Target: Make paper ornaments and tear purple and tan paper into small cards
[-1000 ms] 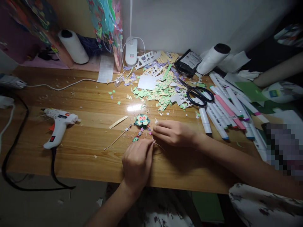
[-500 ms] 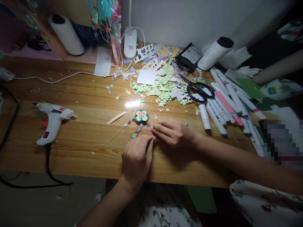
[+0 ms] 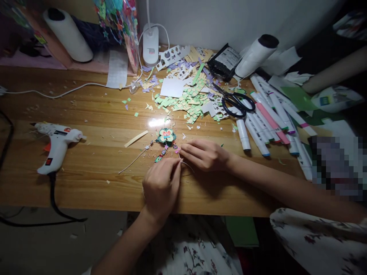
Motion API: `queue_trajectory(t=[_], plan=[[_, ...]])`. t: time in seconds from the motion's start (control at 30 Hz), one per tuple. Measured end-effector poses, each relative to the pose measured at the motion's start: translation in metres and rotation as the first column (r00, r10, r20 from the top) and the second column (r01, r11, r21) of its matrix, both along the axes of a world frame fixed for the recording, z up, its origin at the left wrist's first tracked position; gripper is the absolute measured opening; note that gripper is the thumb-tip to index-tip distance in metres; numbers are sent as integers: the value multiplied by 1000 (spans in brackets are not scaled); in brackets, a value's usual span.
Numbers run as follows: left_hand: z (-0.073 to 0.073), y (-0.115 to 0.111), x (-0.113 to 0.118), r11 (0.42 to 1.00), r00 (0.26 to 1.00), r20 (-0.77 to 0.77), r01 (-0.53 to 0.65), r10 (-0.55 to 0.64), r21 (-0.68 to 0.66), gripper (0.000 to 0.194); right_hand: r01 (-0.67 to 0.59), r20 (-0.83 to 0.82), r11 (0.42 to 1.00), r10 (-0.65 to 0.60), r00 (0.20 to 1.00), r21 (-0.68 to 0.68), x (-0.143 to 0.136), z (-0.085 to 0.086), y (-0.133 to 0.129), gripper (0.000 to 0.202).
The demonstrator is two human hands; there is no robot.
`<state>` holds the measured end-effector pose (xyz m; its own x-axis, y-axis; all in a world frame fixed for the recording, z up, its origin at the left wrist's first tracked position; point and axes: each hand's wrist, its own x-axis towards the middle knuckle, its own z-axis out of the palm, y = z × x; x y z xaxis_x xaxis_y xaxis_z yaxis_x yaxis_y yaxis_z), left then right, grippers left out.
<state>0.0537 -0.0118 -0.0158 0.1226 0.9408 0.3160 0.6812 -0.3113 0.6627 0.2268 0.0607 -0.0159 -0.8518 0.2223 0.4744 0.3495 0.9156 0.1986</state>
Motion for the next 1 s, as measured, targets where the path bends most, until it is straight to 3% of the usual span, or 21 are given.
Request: queue_trajectory(t=[0.43, 0.7, 1.0], plan=[[0, 0, 1, 1000, 999, 40, -27, 27, -12, 10, 35, -29, 995, -38, 999, -96, 1, -3, 0, 19], [2, 0, 0, 998, 996, 65, -56, 57, -14, 11, -10, -122, 964, -23, 992, -267, 5, -6, 3, 17], [2, 0, 0, 998, 997, 55, -58, 58, -8, 10, 27, 7, 998, -27, 1000, -64, -4, 4, -3, 19]])
